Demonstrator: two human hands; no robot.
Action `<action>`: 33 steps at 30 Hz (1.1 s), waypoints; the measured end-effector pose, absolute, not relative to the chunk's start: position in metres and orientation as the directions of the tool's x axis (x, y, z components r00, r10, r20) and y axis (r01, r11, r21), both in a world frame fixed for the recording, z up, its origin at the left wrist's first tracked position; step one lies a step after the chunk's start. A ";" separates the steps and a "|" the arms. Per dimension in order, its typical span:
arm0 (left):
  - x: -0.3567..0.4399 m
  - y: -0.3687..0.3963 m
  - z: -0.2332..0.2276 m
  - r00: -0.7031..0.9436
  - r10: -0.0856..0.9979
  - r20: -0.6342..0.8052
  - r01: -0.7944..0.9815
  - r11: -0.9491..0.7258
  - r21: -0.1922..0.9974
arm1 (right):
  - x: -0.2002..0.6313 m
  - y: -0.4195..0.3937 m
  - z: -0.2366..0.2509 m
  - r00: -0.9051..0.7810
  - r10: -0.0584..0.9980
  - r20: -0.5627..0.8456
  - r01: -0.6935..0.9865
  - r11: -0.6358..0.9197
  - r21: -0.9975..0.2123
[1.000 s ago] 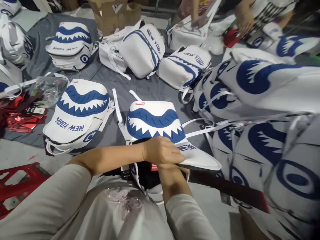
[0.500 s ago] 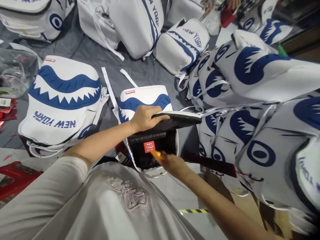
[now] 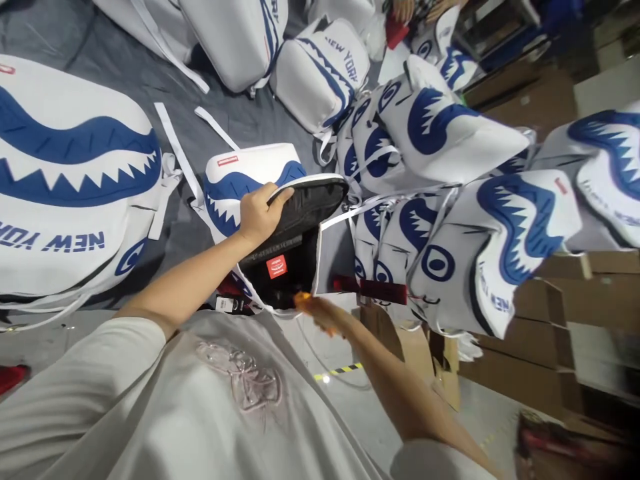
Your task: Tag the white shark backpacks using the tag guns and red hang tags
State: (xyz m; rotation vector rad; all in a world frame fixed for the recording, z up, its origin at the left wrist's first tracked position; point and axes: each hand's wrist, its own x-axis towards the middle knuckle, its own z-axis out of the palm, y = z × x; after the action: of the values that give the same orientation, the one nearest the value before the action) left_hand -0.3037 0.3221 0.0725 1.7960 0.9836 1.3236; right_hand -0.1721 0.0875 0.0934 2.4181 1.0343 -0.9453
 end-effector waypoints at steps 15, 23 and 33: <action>-0.308 0.314 0.078 0.317 0.725 0.612 0.222 -0.684 0.695 | -0.204 0.130 -0.016 0.609 0.648 -0.457 0.680 -0.723 -0.118; -0.297 0.313 0.076 0.422 0.643 0.639 0.206 -0.755 0.623 | -0.205 0.122 0.009 0.588 0.650 -0.481 0.686 -0.716 -0.130; -0.297 0.306 0.075 0.483 0.638 0.599 0.229 -0.753 0.617 | -0.099 0.112 0.143 0.416 0.286 -0.863 0.692 -0.716 0.096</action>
State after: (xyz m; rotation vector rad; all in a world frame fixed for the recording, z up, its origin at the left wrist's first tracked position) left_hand -0.2972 0.3061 0.0748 2.2737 0.7184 1.1964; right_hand -0.0994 0.1124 0.1428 2.2341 0.8318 -1.2358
